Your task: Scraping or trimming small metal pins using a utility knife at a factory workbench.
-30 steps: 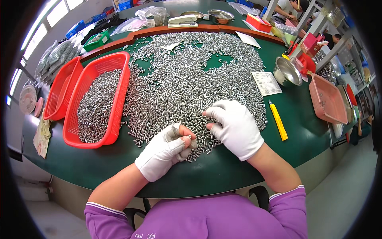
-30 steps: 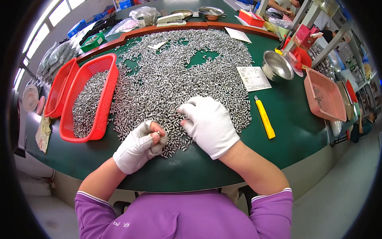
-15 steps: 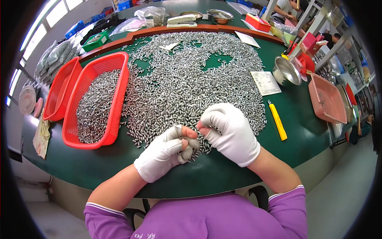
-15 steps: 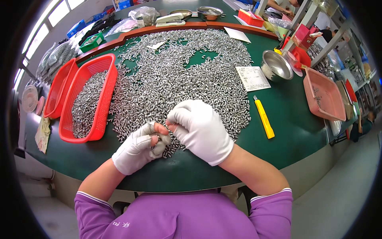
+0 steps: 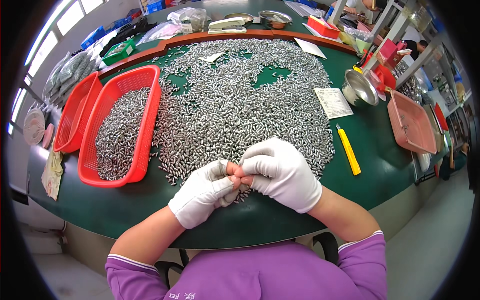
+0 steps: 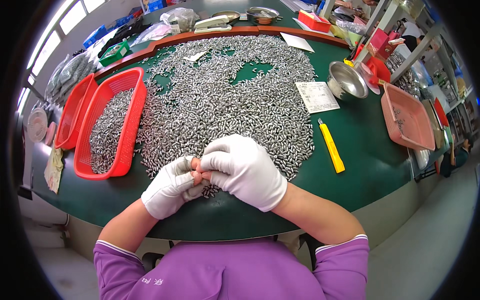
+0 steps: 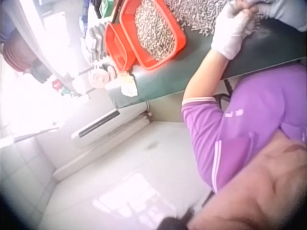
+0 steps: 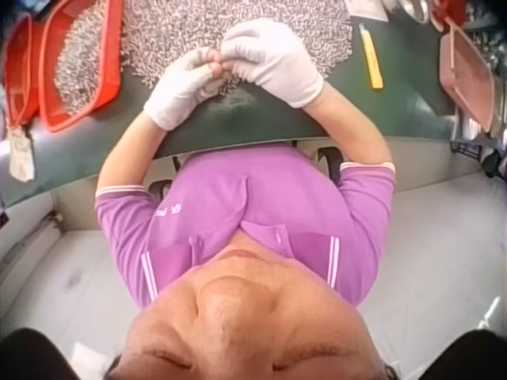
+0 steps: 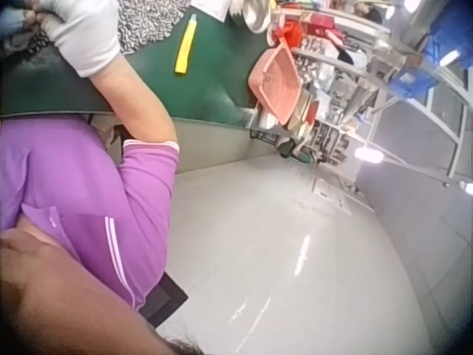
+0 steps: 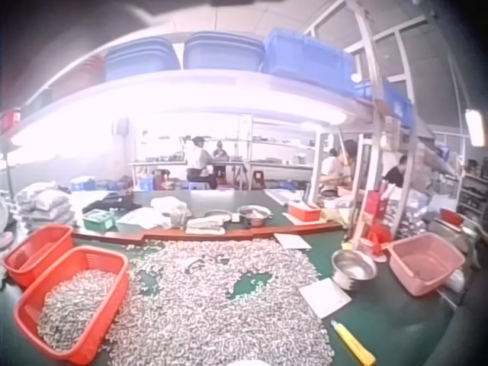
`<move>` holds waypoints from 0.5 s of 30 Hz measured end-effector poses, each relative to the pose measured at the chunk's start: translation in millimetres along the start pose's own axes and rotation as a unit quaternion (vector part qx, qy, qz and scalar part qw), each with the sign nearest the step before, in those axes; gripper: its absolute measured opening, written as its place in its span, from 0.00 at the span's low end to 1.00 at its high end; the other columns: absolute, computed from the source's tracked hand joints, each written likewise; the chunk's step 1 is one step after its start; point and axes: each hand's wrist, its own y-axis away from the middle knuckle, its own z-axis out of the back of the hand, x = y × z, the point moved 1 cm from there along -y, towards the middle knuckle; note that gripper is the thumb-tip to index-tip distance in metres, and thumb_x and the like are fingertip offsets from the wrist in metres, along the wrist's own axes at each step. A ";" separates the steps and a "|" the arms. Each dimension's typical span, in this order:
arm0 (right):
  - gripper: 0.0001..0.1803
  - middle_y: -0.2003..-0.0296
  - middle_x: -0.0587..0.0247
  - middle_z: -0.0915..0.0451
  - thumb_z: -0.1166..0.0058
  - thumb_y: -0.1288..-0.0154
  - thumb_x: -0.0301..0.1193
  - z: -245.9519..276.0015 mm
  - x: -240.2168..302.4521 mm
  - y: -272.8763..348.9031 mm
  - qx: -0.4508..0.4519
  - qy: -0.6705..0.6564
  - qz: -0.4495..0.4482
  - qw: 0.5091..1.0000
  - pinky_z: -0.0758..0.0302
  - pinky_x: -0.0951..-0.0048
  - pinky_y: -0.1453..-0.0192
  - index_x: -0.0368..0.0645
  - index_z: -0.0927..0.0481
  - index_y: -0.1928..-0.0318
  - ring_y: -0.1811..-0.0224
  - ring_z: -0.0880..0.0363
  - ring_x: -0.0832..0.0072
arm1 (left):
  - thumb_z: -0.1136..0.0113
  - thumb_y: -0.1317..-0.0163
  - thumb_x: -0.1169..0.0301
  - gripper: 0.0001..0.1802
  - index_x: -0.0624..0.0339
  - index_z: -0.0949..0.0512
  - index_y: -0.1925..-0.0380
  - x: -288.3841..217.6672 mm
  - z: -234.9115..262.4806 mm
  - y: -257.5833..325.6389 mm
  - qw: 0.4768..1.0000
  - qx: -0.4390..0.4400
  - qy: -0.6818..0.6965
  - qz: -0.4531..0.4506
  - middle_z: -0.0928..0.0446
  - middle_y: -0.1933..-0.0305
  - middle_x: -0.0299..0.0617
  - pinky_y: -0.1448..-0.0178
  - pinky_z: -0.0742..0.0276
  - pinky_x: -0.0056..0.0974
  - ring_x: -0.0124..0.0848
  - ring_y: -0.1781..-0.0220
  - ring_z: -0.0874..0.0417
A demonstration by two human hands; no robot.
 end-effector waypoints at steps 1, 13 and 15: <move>0.13 0.66 0.62 0.18 0.29 0.52 0.26 -0.8 0.3 0.7 0.000 0.000 0.000 1.000 0.23 0.65 0.60 0.46 0.17 0.64 0.64 0.19 0.63 | 0.35 0.35 0.72 0.10 0.55 0.25 0.57 -0.3 -0.7 0.3 1.000 -0.010 0.003 -0.006 0.20 0.58 0.36 0.63 0.32 0.26 0.22 0.67 0.28; 0.15 0.63 0.57 0.19 0.31 0.48 0.32 7.1 -1.7 -0.6 -0.032 0.084 -0.083 0.993 0.23 0.63 0.53 0.42 0.17 0.60 0.60 0.20 0.58 | 0.36 0.34 0.71 0.11 0.61 0.21 0.53 -2.7 -1.3 1.3 0.996 -0.058 -0.061 -0.025 0.20 0.61 0.34 0.64 0.34 0.24 0.19 0.69 0.29; 0.14 0.63 0.58 0.20 0.32 0.48 0.32 9.2 -7.7 3.4 0.011 0.154 -0.090 0.984 0.23 0.63 0.54 0.43 0.17 0.61 0.60 0.20 0.58 | 0.35 0.35 0.71 0.11 0.59 0.20 0.53 -2.4 -1.2 0.6 0.995 -0.067 -0.060 -0.038 0.20 0.61 0.36 0.65 0.35 0.25 0.21 0.70 0.30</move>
